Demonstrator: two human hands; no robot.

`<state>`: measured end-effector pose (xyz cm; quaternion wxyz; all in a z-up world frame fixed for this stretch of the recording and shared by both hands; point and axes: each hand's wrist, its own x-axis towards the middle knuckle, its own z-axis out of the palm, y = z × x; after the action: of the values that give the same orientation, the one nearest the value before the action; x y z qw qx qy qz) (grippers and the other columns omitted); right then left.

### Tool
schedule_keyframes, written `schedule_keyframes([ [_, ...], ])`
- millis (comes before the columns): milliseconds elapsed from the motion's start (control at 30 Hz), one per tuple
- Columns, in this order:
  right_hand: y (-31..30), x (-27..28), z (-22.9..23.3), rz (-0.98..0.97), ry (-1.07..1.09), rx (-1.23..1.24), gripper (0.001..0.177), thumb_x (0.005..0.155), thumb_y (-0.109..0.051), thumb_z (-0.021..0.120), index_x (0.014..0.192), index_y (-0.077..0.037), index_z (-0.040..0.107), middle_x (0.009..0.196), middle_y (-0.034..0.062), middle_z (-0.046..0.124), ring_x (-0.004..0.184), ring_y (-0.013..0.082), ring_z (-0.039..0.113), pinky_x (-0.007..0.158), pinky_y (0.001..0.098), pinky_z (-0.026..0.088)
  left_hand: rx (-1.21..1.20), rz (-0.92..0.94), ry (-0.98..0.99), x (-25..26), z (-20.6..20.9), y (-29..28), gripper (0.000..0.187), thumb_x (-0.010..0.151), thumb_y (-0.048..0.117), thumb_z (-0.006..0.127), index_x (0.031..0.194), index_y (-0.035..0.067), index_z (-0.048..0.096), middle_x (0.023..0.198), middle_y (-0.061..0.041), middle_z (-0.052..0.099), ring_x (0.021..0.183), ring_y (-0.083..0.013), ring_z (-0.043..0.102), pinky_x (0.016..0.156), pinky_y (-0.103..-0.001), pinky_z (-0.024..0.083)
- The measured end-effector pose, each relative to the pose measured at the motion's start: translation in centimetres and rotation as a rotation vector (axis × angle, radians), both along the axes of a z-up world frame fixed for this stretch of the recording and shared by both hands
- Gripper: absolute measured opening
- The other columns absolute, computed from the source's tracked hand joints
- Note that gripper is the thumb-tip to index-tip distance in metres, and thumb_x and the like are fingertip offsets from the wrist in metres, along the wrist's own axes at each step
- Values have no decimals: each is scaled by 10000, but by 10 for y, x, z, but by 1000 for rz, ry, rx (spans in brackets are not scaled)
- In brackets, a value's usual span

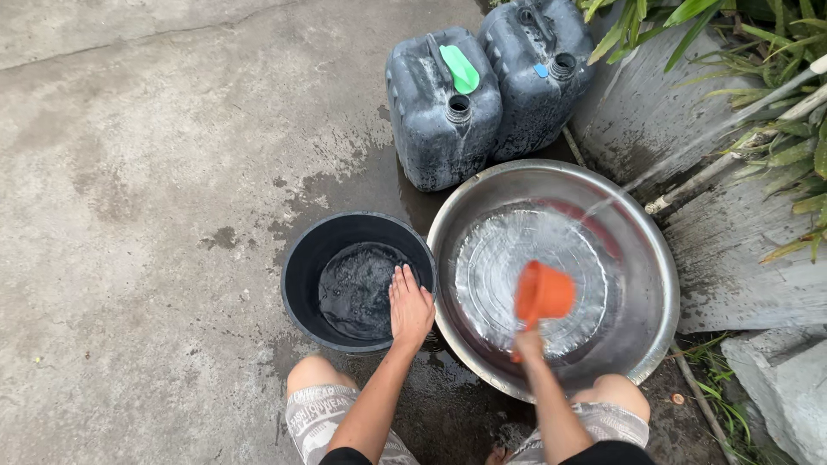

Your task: The person scoops water from a basin into a bucket using a plastic dipper, then carries the bucket through a garden to water several potted plants and a large leafy plant by hand with the dipper.

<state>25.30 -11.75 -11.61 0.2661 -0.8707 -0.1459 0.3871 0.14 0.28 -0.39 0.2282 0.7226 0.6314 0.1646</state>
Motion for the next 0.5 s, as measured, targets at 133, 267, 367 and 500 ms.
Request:
schedule_keyframes([
  [133,3,-65,21,-90,294,95,738,896,14,436,1555,-284,292,731,131,604,479,245,589,384,400,467,11,0,-10,0,0,-1,653,980,215,458,1523,-90,264,1590,-321,278,1486,-414,298,1227,-487,212],
  [267,10,-47,38,-210,819,310,499,932,-32,500,1387,-215,408,705,33,529,529,161,528,441,315,477,17,-15,-3,-1,-2,0,659,984,217,455,1526,-101,253,1590,-324,277,1481,-415,302,1225,-486,216],
  [367,5,-32,45,-243,1156,409,282,947,-68,542,1208,-139,462,722,18,536,555,124,518,456,271,450,14,-9,-13,-1,-4,-2,661,988,219,451,1533,-97,248,1591,-318,280,1484,-409,305,1228,-481,222],
  [500,12,-33,65,-96,1298,588,274,969,-94,552,1225,-126,460,755,2,549,576,104,539,449,242,443,7,14,-78,-2,-5,-3,629,1013,220,422,1537,-81,245,1593,-305,289,1485,-401,311,1236,-468,223],
])
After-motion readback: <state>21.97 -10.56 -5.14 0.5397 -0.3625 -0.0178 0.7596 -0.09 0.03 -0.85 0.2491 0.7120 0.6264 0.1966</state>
